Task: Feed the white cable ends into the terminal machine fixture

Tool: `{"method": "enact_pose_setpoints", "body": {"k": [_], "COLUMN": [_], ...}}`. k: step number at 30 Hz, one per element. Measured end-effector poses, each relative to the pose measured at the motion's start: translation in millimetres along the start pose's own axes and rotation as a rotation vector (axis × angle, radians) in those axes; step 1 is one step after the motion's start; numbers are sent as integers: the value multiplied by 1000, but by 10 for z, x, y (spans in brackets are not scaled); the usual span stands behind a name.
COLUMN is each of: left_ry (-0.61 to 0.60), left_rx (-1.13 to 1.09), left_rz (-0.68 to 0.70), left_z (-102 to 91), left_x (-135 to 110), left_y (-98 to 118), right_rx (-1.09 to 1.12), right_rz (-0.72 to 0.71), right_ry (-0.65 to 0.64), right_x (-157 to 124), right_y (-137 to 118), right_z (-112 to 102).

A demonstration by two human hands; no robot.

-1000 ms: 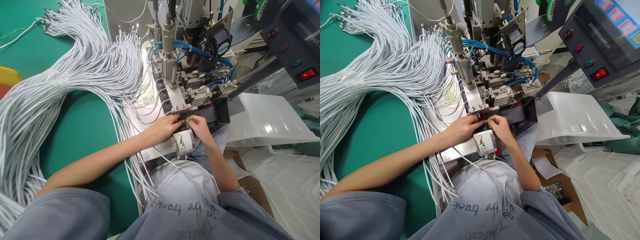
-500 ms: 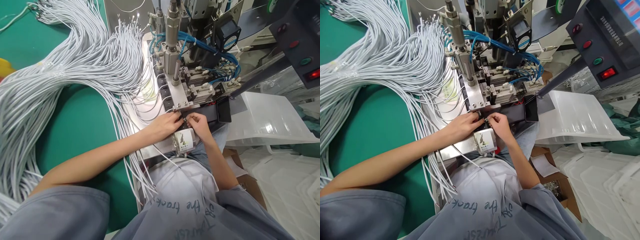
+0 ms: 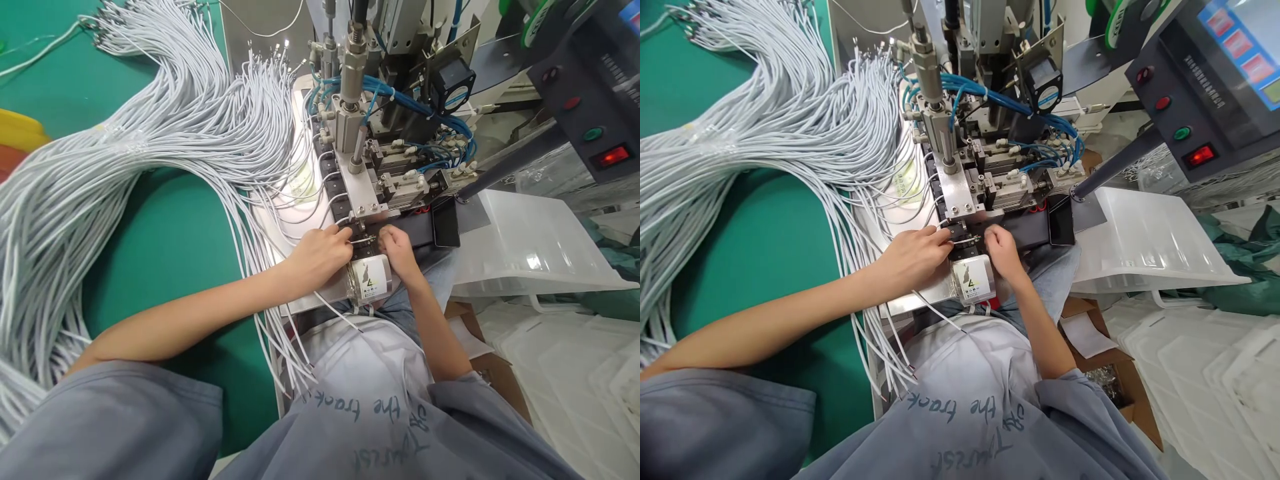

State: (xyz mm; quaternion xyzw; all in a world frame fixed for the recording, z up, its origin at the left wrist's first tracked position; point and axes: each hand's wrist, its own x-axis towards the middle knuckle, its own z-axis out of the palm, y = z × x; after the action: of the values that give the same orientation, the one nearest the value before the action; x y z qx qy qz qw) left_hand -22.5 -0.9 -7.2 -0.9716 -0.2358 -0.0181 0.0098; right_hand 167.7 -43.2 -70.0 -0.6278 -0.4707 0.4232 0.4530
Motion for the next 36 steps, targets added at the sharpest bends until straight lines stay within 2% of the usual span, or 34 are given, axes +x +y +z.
{"method": "enact_pose_setpoints", "body": {"k": [2, 4, 5, 8, 11, 16, 20, 24, 27, 30, 33, 36], "left_ry": [-11, -29, -42, -69, -23, 234, 337, 319, 255, 227, 355, 477], "left_rx": [16, 56, 71, 56, -11, -233, -356, -463, -647, -846, -921, -954], "left_rz": [-63, -153, -193, -267, -232, 177, 307, 334, 300, 220, 149, 101], "left_z": [4, 8, 10, 15, 6, -44, -44, -30, -39, -36, -3, 20], "left_x": [8, 34, 49, 82, 77, 8, -32, -57, -78, -80, -43, 7], "left_y": [-12, -34, -45, -65, -23, 184, 322, 374, 366, 320, 255, 205], "right_rx": [-95, -200, -271, -533, -624, -581, -725, -688, -575, -339, -73, 80], "right_rz": [-58, -114, -121, -108, -58, -66, -57, -82, -130, -146, -173, -218], "right_ry": [207, 331, 307, -13, -199, -264, -334, -363, -240, -85, 13, 85], "right_x": [-169, -449, -611, -1053, -1257, -1190, -1180, -1221, -1167, -1010, -840, -741], "right_y": [-72, -177, -230, -337, -344, -338, -320, -263, -324, -461, -567, -596], "right_z": [-50, -52, -26, 147, 329, 355, 388, 440, 306, 90, -36, -25]}}
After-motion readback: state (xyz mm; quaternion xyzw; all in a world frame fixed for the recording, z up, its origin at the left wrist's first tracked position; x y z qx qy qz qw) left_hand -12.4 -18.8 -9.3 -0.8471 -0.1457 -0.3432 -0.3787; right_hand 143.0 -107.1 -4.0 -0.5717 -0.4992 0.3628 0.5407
